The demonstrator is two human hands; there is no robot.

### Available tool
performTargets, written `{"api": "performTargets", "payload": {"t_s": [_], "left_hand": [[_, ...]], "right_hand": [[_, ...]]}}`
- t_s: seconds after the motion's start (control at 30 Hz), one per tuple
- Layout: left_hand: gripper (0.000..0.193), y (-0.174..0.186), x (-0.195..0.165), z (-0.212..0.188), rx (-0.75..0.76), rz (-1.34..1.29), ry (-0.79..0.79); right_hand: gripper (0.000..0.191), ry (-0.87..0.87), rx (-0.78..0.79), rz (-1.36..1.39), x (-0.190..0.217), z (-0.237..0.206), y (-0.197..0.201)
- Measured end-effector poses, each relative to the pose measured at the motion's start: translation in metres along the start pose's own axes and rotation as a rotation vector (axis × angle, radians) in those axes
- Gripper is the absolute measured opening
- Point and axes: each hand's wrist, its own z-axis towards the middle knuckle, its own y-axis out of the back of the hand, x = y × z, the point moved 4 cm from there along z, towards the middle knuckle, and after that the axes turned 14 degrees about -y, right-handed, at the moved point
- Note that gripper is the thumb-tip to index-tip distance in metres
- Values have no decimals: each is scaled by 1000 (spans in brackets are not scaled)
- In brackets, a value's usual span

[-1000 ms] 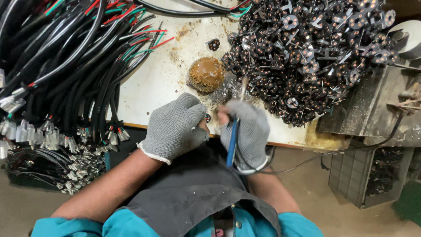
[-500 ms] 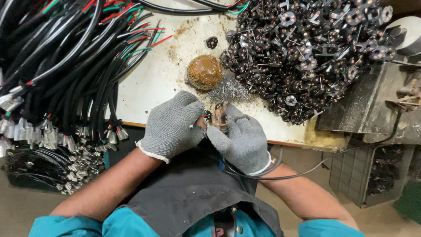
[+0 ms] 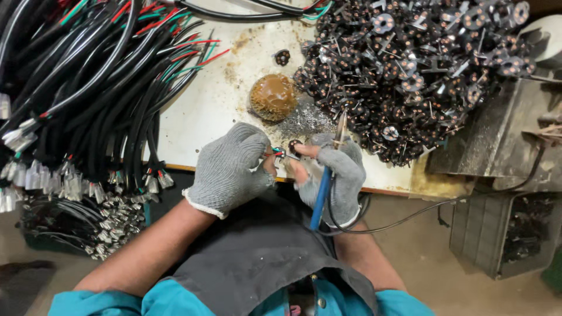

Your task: The person, wearing gloves, solders wires onto small black lamp holders at a workbench. They hold a soldering iron in one hand and a wire and socket in the other, apply solder to the joint, then set the finished unit aside and pick up the next wire and socket, repeating the cycle.

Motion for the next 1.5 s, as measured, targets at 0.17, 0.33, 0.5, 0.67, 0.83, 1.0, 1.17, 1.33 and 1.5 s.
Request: {"api": "performTargets", "payload": {"t_s": [0.17, 0.33, 0.5, 0.67, 0.83, 1.0, 1.17, 1.33, 1.5], "left_hand": [[19, -4, 3, -5, 56, -48, -32], [20, 9, -9, 0, 68, -123, -87], [42, 39, -15, -10, 270, -205, 86], [18, 75, -15, -1, 418, -109, 46], [9, 109, -42, 98, 220, 632, -169], [25, 82, -90, 118, 85, 293, -518], [19, 11, -66, 22, 289, -306, -468], [6, 56, -13, -21, 265, 181, -125], [13, 151, 0, -13, 172, 738, 170]], "right_hand": [[48, -109, 206, 55, 0, 0, 1], [36, -122, 232, 108, -6, 1, -1], [50, -59, 81, 315, -6, 0, 4], [40, -140, -35, 120, -11, -2, 13], [30, -149, -76, 83, -22, -12, 14], [12, -127, 125, 130, -36, -11, 3], [24, -3, 101, -219, -22, -8, -3], [28, -98, 161, -211, -5, 0, -7], [33, -120, 181, -214, -2, 3, -9]]}}
